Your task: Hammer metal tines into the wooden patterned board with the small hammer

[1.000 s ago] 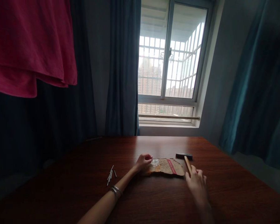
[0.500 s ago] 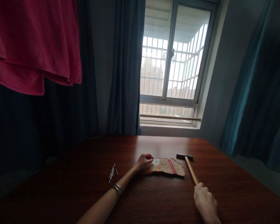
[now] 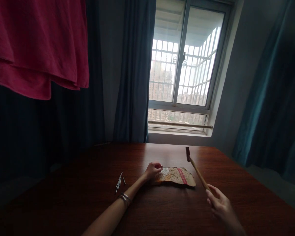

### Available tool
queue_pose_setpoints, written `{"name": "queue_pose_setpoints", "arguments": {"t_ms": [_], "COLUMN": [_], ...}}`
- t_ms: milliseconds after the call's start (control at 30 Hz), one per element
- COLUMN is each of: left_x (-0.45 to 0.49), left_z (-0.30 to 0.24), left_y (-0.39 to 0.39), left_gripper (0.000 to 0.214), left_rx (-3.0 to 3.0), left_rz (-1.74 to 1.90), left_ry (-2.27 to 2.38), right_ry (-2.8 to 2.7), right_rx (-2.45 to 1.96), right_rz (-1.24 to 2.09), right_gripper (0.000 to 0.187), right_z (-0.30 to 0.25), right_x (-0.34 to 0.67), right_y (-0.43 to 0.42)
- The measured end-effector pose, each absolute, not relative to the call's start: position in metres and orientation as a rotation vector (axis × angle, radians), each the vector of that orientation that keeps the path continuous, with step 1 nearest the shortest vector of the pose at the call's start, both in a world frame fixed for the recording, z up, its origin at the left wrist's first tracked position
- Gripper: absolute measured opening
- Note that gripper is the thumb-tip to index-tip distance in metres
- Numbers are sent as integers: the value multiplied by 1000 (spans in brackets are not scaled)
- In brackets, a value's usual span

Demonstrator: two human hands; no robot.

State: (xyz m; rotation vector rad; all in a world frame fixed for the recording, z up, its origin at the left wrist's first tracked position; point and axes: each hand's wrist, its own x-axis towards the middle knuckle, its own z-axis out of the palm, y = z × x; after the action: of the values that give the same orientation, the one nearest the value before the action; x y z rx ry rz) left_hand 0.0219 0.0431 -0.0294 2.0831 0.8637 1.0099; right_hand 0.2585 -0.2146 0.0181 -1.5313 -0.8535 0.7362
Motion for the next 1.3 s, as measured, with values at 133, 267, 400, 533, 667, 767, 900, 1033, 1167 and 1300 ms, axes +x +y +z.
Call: {"name": "queue_pose_setpoints", "arguments": {"t_ms": [133,267,400,533,667,767,900,1033,1167,1300], "left_x": [21,20,20,20,19,18,18,18,18,17], "left_z": [-27,-24,-22,-20,-19,-19,-18,-16,-15,-15], "left_y": [41,38,36,34,34,33,32,31,31,30], "left_gripper": [21,20,19,18,18,18,18,18,19,20], "left_rx": [2079,2091,2098,2092,2097,2100,2127,2139,2148,2145], "left_rz": [991,985,993,1001,1001,1003,996,968,954,964], "left_ry": [865,876,886,881,866,867,878,915,909,877], "right_ry": [-727,-720,-756,-813,-847,-845,-877,-853,-887,-854], "right_rx": [-1268,-1189,-1174,-1203,-1185,-1188,-1167,-1154,-1147,-1196], "right_rz": [1129,1288,1291,1228,1195,1174,1186,1203,1204,1209], "right_gripper": [67,72,82,90,91,87,79,74,73,82], "right_z": [45,60,59,55,52,47,39,34,34,41], "right_x": [224,195,178,171,170,171,173,172,171,170], "right_y": [-221,-220,-213,-210,-211,-209,-206,-207,-208,-208]}}
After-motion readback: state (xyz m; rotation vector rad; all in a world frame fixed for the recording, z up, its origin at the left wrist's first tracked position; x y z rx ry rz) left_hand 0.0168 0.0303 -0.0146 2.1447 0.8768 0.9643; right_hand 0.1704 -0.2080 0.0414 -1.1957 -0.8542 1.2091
